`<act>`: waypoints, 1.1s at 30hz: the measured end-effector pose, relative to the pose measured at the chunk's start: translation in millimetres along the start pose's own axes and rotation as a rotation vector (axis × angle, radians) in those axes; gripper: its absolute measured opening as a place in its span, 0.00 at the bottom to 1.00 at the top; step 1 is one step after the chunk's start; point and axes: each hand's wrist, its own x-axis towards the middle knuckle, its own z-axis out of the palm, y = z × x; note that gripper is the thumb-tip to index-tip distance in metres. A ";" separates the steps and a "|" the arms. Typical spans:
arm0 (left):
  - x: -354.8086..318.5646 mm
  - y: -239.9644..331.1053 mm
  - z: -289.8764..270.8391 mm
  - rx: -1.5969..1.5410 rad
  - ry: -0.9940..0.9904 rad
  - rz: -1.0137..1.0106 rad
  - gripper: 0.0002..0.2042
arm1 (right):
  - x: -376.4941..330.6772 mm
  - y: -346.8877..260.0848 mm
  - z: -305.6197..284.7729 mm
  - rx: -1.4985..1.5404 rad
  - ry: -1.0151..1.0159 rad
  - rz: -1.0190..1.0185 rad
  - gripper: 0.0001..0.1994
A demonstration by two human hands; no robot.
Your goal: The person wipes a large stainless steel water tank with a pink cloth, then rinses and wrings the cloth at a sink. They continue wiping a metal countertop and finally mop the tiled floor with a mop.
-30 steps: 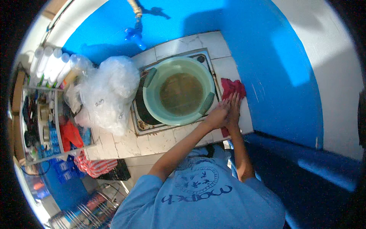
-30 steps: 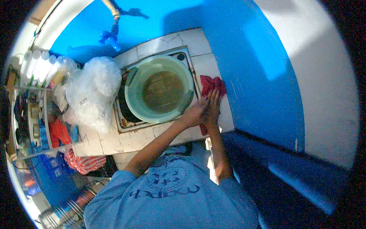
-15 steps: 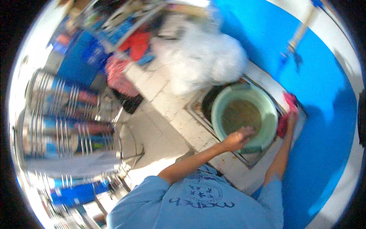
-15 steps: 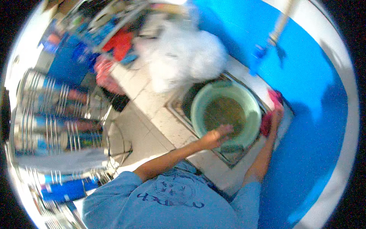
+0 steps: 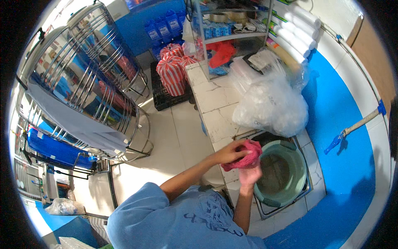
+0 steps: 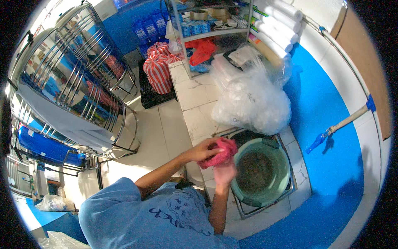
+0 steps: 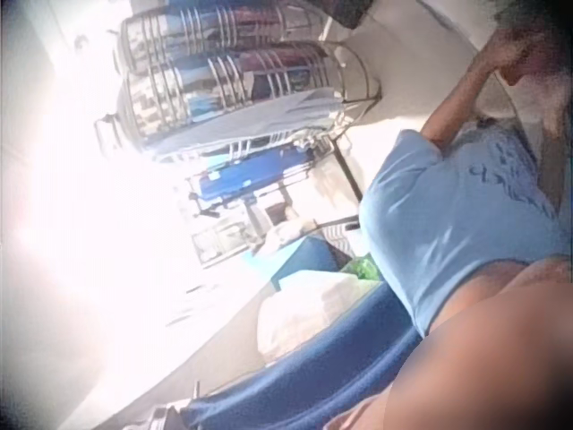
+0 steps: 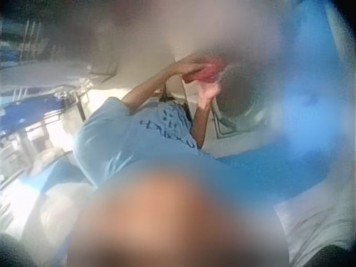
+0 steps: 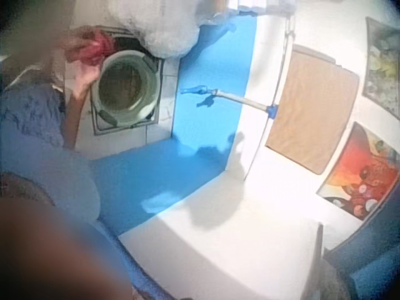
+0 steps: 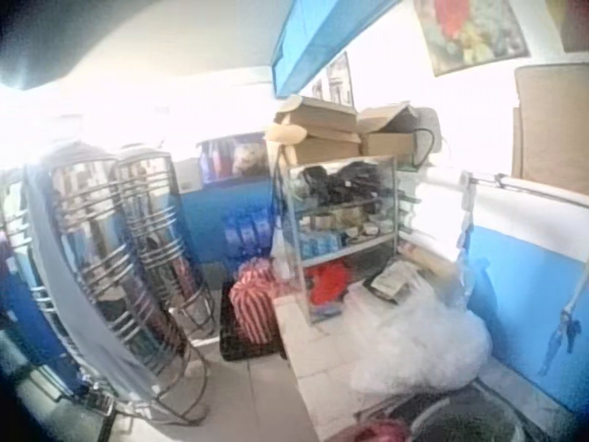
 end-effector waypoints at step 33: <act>-176.8 32.5 -364.3 -0.117 0.714 0.137 0.27 | 248.9 253.3 75.7 -1.582 -0.488 0.463 0.13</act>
